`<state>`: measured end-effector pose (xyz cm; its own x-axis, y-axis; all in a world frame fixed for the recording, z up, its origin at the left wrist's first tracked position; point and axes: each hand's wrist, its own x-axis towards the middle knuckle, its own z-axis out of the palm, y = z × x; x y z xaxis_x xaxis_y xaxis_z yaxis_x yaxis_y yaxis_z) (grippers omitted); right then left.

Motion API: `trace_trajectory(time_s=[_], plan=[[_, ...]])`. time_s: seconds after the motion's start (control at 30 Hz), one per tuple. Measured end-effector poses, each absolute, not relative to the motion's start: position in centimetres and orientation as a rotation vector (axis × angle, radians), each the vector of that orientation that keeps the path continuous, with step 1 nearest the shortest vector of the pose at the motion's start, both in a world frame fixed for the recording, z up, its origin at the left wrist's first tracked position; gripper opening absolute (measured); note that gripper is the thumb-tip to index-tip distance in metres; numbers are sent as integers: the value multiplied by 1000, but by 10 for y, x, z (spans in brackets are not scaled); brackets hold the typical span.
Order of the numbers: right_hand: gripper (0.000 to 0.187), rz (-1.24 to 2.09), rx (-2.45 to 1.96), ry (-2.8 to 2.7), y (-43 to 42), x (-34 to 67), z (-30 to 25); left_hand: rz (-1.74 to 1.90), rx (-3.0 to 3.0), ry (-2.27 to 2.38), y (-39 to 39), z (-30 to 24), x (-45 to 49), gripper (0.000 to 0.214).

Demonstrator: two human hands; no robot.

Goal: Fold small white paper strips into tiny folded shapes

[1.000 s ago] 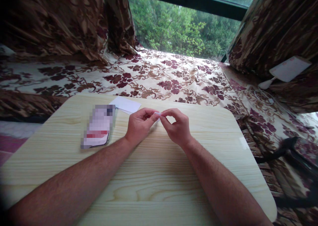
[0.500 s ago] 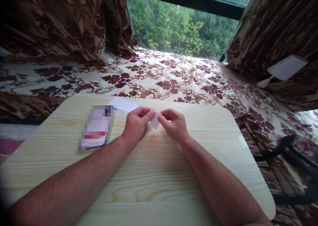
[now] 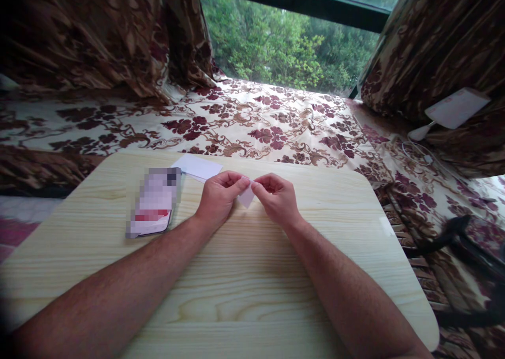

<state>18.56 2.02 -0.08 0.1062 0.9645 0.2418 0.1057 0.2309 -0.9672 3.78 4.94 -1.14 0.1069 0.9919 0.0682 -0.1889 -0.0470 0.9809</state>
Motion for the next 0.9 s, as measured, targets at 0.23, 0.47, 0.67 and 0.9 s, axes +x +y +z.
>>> trace_trajectory(time_s=[0.23,0.47,0.67,0.9], plan=[[13,870,-1156,-1269,22,185,-3,1248,1161,944,49,-12,38,30],[13,839,-1142,-1229,21,185,-3,1231,1158,915,50,-16,38,29],[16,847,-1159,-1240,22,186,-5,1209,1166,945,51,-15,38,29],[15,878,-1160,-1229,22,185,-4,1188,1186,946,51,-15,36,27]])
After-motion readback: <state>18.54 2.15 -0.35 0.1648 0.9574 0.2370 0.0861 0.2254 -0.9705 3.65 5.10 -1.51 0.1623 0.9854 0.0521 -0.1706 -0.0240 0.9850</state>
